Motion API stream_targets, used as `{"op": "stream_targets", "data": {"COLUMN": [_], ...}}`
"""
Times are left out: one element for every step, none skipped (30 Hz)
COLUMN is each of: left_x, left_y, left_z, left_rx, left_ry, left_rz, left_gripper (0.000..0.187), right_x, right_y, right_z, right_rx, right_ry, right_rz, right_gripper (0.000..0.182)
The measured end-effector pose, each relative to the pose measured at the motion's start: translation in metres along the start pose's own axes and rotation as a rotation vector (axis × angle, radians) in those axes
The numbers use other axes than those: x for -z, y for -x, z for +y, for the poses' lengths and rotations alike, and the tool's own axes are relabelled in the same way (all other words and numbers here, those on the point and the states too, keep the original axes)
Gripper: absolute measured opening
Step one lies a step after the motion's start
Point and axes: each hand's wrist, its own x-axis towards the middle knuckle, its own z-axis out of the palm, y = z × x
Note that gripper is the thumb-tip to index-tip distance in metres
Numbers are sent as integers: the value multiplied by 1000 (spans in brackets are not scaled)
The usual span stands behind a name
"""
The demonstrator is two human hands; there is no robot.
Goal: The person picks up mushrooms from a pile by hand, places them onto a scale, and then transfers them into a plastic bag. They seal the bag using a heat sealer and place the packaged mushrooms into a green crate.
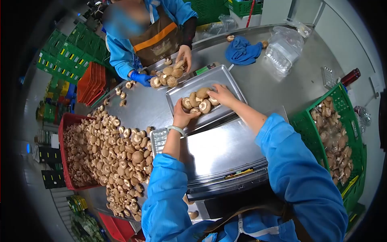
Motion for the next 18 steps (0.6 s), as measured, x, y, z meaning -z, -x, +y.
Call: {"op": "stream_targets", "data": {"left_x": [-1,-1,4,12,21,25,25,32,29,27,23,19,16,11,9,7,5,4], "left_y": [4,9,20,33,48,63,78,99,119,140,162,183,204,220,234,245,252,258], "left_z": [2,8,27,49,73,86,86,107,107,106,106,112,119,122,126,130,133,134], "left_rx": [6,12,7,6,5,-1,-67,13,-22,-58,-17,22,84,-3,19,37,-6,-14], "left_ry": [34,69,108,93,78,60,63,71,61,51,71,90,83,41,39,39,35,-13], "left_rz": [4,5,26,29,33,35,46,-1,-3,-5,-42,-81,-116,-75,-81,-85,-58,-32], "left_gripper": [106,106,103,104,105,106,105,105,105,105,106,106,106,107,107,107,107,106], "right_x": [-3,0,8,18,29,40,53,59,63,65,64,63,64,63,62,62,60,57], "right_y": [1,7,19,33,51,71,96,120,146,172,198,222,244,260,274,284,290,294], "right_z": [2,-1,-10,-20,-31,-43,-55,-58,-58,-57,-53,-52,-53,-53,-53,-54,-47,-40], "right_rx": [16,31,74,97,120,144,133,98,61,24,13,2,-47,-49,-48,-44,-8,2], "right_ry": [4,9,16,3,-10,-26,9,27,45,62,55,46,60,69,80,91,110,83], "right_rz": [33,68,84,85,86,91,50,18,-18,-54,-73,-89,-116,-106,-95,-82,-42,-31], "right_gripper": [70,69,66,65,64,63,61,61,61,60,60,60,59,59,59,59,58,57]}}
